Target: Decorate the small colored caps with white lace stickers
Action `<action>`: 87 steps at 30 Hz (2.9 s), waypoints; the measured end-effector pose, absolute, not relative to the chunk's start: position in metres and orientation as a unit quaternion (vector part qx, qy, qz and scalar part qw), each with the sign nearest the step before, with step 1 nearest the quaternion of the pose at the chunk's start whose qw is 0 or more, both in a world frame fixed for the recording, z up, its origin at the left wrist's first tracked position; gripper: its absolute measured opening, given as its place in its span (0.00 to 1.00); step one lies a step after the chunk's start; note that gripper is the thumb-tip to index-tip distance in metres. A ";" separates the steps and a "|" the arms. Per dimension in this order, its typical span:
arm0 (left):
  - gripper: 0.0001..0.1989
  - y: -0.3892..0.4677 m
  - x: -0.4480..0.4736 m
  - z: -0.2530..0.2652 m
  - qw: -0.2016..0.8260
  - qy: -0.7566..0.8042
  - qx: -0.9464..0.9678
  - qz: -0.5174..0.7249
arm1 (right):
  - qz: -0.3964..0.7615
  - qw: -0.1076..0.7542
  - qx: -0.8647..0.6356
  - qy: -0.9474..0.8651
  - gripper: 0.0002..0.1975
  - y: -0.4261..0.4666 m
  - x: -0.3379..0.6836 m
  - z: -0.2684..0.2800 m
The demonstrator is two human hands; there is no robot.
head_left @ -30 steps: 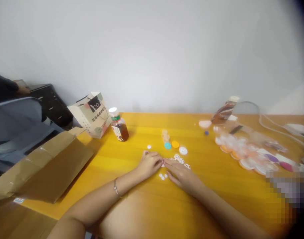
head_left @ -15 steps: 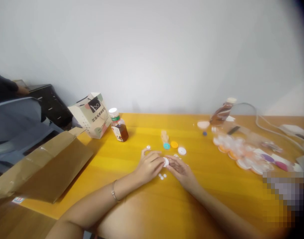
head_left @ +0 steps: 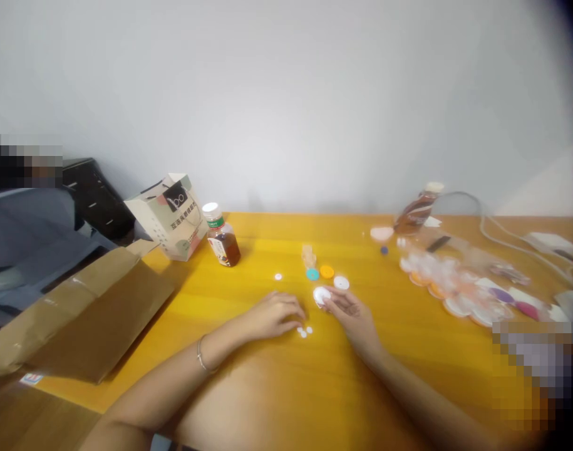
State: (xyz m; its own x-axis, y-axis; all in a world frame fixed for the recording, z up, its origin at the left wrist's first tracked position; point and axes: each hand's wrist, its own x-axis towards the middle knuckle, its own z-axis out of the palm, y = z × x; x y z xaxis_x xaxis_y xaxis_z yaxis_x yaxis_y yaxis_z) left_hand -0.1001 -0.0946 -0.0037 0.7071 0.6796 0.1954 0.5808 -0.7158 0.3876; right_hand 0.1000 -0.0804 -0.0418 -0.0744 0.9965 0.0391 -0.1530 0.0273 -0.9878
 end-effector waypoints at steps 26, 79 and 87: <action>0.08 -0.093 -0.098 -0.024 -0.094 0.300 0.921 0.228 | 0.583 0.473 -0.389 -0.533 0.16 -0.085 0.096 -0.048; 0.04 -0.074 -0.123 -0.012 0.109 0.427 0.895 0.071 | 0.587 0.431 -0.399 -0.557 0.17 -0.085 0.096 -0.046; 0.05 -0.077 -0.113 -0.004 0.047 0.396 0.908 0.128 | 0.591 0.429 -0.387 -0.562 0.18 -0.085 0.095 -0.047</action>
